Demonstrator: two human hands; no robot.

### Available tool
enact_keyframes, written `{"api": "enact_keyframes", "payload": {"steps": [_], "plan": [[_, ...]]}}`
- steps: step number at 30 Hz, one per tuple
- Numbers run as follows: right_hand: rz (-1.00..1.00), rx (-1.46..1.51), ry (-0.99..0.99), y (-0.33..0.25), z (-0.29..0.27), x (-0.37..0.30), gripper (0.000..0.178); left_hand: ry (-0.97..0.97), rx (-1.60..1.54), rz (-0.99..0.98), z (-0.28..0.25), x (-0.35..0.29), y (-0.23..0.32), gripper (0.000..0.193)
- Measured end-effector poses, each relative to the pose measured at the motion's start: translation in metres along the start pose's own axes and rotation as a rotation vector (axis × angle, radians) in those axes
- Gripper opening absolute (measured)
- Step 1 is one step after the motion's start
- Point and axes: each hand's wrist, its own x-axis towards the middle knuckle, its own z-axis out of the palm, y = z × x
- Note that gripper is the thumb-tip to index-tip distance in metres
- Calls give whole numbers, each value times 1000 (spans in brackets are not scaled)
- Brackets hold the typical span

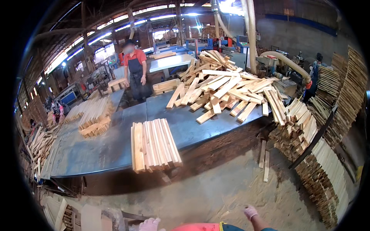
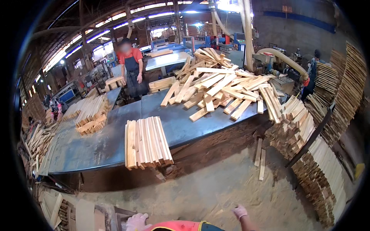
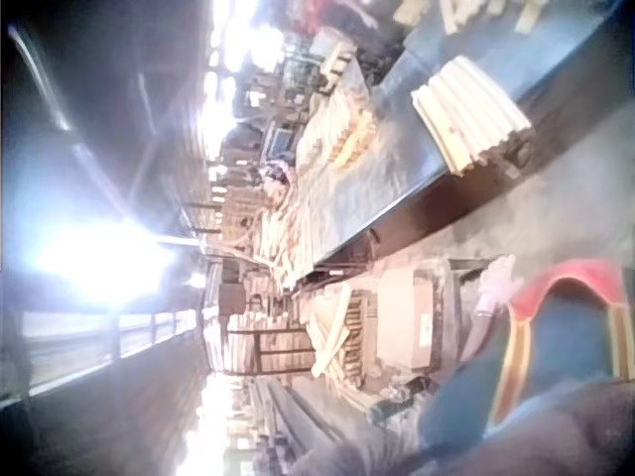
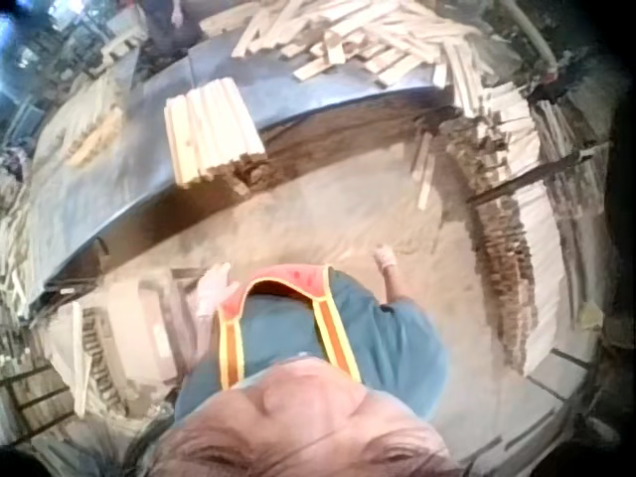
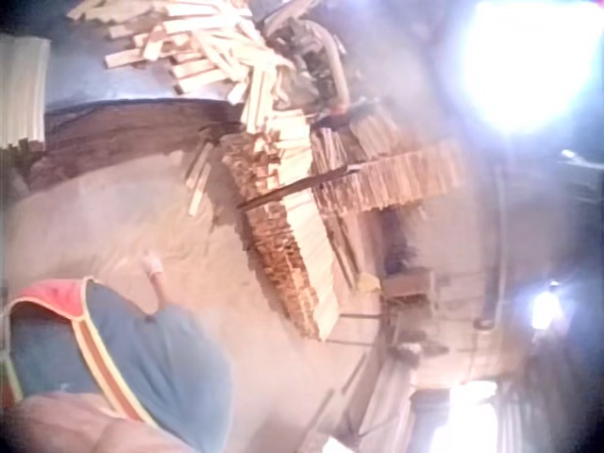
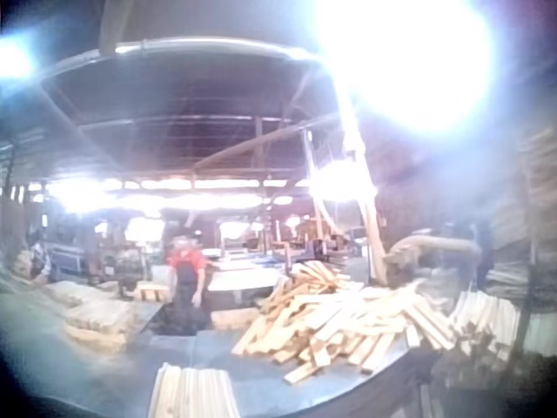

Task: The person repeatedly picks up wooden planks from a large pile on a metal table and stacks them into a neat, aligned pile. The person handles the planks one by one, aligning them carefully to form a uniform stack.

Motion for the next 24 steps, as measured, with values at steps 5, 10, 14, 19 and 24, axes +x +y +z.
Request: {"api": "enact_keyframes", "payload": {"steps": [5, 10, 14, 19, 24], "plan": [[-348, -172, -403, -87, 65, 13, 66, 113, 58, 37, -26, 101, 3, 78], [-322, -205, -472, -195, 6, 47, 67, 478, 38, -7, -67, 200, -14, 79], [-151, 239, -392, -258, -14, 106, 74, 542, -246, -379, -158, 281, -70, 82], [-194, 312, -262, -400, -38, 167, 80, 943, -500, -818, -183, 345, -235, 74], [-219, 295, -470, -496, -23, 231, 79, 633, -967, -735, -188, 424, -290, 67]]}}
